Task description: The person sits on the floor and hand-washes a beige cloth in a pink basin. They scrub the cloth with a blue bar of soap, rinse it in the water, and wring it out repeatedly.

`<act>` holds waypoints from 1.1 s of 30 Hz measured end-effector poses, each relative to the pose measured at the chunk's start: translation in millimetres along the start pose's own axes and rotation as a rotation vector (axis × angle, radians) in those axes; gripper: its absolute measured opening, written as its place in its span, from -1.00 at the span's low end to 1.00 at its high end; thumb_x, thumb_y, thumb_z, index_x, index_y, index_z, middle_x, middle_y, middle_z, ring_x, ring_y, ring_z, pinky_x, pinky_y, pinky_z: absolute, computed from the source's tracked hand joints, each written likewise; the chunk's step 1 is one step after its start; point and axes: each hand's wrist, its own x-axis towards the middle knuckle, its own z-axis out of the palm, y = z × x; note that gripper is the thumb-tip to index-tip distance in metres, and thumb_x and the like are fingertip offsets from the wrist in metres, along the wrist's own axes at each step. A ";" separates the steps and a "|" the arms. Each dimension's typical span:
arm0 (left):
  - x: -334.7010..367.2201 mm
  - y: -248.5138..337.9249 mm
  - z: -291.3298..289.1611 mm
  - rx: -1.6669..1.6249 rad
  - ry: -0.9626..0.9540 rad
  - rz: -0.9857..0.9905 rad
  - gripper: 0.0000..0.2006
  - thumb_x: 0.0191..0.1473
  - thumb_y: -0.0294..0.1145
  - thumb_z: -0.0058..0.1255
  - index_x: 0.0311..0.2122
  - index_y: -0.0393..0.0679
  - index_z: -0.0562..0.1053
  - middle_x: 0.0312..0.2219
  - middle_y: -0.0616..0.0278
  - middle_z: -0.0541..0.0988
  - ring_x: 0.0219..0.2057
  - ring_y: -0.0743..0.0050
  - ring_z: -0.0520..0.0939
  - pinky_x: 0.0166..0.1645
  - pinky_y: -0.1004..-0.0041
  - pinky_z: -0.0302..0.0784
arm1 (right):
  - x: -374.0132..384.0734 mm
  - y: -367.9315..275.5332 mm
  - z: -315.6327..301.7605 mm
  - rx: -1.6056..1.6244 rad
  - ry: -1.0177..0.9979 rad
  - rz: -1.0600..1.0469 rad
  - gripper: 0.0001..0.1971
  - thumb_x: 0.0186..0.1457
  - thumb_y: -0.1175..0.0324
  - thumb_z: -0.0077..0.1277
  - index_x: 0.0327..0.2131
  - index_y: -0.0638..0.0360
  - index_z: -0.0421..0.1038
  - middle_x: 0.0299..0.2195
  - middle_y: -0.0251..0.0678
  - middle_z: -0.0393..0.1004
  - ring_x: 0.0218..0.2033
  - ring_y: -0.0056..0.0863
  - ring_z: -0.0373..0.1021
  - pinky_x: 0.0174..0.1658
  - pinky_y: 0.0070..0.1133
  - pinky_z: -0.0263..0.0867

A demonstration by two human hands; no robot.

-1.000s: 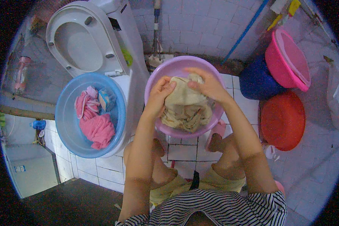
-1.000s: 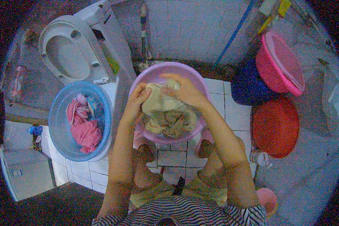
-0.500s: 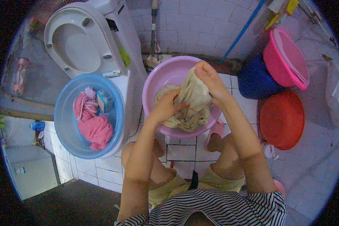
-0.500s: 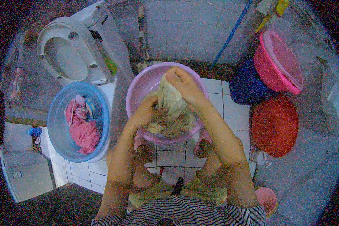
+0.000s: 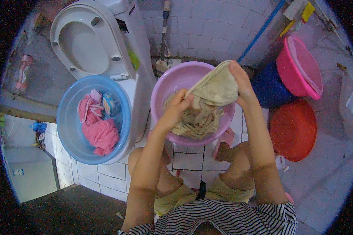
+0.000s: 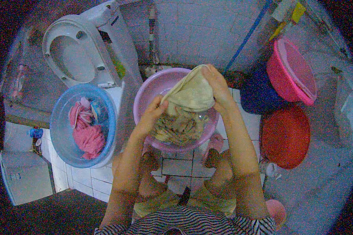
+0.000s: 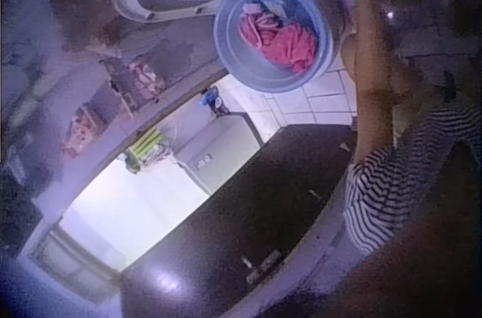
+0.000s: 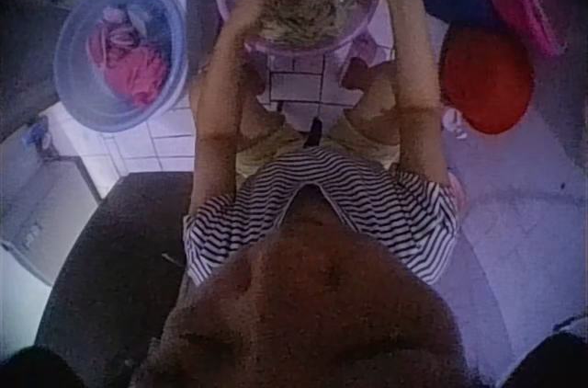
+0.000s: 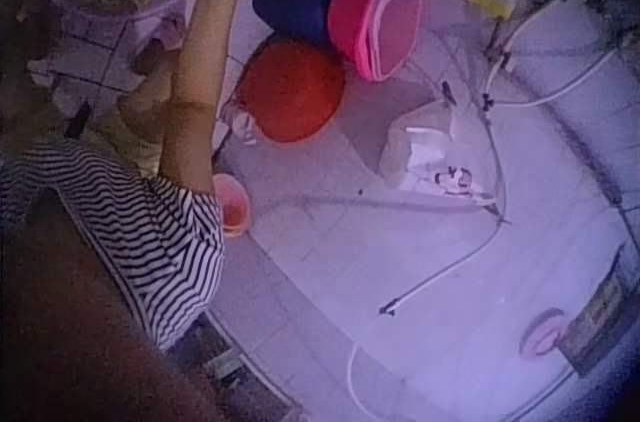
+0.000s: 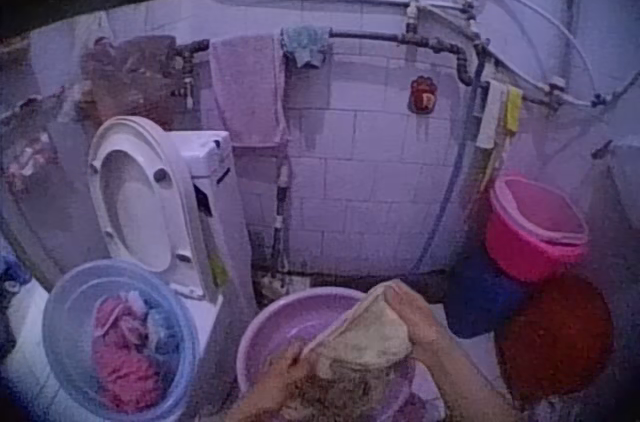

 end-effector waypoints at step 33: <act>-11.2 2.0 12.2 0.086 0.042 0.065 -0.81 0.10 -0.37 -0.18 -0.19 -0.19 0.29 -0.42 0.30 0.41 -0.36 0.58 0.39 -0.23 0.54 0.30 | -31.5 -20.0 19.4 0.098 -0.086 -0.151 -0.42 -0.25 0.37 -0.02 -0.04 0.31 0.20 -0.16 -0.14 0.37 -0.14 -0.28 0.33 -0.07 -0.41 0.27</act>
